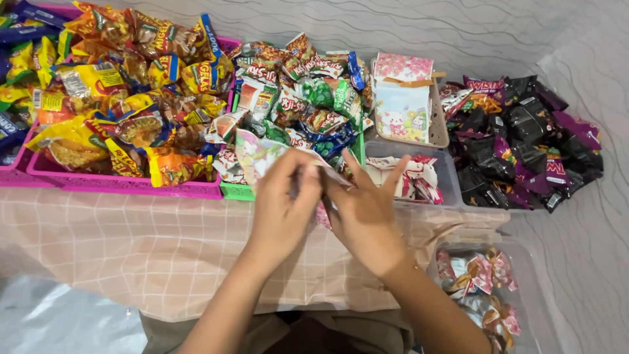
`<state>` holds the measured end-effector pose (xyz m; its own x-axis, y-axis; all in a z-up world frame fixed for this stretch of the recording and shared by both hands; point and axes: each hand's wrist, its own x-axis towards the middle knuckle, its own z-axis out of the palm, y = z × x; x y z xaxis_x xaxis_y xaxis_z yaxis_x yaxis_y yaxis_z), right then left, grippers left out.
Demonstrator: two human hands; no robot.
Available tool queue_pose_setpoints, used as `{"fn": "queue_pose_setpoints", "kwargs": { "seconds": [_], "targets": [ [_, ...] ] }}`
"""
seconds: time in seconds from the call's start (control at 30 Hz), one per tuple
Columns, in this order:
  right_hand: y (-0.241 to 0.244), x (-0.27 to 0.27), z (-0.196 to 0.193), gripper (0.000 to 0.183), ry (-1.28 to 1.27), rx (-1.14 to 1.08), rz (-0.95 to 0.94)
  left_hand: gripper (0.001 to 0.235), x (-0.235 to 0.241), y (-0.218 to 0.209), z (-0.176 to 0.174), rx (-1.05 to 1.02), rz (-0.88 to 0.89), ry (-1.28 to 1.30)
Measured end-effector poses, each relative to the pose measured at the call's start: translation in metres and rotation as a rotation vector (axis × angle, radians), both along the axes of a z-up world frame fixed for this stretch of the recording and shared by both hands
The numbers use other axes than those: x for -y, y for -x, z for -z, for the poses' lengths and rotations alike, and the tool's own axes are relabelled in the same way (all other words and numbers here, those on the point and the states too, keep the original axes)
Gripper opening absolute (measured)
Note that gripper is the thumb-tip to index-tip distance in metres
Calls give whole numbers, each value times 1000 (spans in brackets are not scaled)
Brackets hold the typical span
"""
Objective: The person places various snacks and small gifts into bags, using small packets, snack bags, and decorative items to fill a larger clear container.
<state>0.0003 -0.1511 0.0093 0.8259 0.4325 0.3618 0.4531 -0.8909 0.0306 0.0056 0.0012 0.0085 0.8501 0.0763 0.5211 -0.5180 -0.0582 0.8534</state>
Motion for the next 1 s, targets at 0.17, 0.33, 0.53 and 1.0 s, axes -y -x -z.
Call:
{"fn": "queue_pose_setpoints", "kwargs": {
  "seconds": [0.17, 0.33, 0.53, 1.0],
  "targets": [
    [-28, 17, 38, 29, -19, 103, -53, 3, 28, 4, -10, 20, 190, 53],
    [-30, 21, -10, 22, 227, 34, -25, 11, -1, -2, -30, -4, 55, 22],
    [-23, 7, -36, 24, 157, -184, -267, 17, -5, 10, -29, 17, 31, 4],
    [-56, 18, -96, 40, -425, -171, -519, 18, -41, -18, -45, 254, -110, -351]
  ]
}}
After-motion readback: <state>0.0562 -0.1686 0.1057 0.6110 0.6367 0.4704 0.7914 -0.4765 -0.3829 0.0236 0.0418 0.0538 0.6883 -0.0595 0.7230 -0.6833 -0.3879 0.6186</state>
